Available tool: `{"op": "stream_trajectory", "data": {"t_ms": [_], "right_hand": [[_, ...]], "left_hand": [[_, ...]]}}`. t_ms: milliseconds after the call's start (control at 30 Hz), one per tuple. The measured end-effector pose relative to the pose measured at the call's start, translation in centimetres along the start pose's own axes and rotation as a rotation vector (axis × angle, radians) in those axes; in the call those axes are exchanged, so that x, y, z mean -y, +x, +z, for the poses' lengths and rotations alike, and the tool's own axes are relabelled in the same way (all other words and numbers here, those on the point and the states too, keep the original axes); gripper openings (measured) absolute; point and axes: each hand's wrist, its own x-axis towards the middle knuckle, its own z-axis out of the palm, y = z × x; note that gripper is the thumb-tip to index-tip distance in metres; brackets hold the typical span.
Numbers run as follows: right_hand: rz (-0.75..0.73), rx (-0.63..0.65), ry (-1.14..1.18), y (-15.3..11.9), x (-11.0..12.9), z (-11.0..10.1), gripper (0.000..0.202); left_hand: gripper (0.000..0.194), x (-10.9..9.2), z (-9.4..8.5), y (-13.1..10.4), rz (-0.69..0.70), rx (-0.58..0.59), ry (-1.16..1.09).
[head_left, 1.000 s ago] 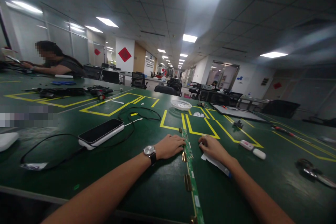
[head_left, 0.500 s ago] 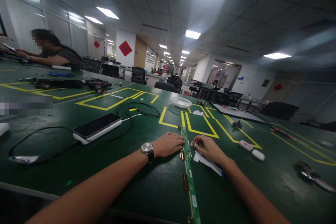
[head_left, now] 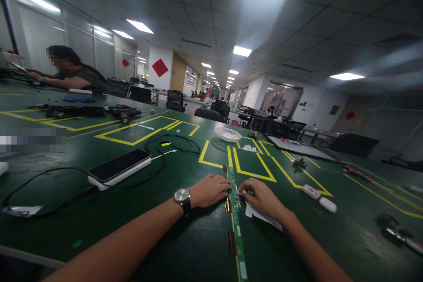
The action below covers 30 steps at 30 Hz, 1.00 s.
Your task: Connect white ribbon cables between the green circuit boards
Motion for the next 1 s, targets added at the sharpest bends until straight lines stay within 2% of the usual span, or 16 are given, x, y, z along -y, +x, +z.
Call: {"op": "stream_trajectory", "data": {"t_ms": [267,467,667,1000], "right_hand": [[0.007,-0.090,0.043,0.5,-0.4,1.1,0.011],[-0.072,-0.097,0.055,0.7,-0.9,1.1,0.010],[-0.232,-0.064,0.091,1.0,-1.2,0.7,0.005],[-0.231,-0.079,0.098,1.0,-1.8,0.7,0.008]], "left_hand": [[0.030,-0.1,0.0,0.0,-0.019,0.031,-0.028],[0.032,0.0,0.1,0.1,-0.027,0.076,-0.047],[0.036,0.2,-0.2,0.2,-0.030,0.141,-0.039],[0.037,0.7,0.2,0.3,0.003,0.147,-0.062]]}}
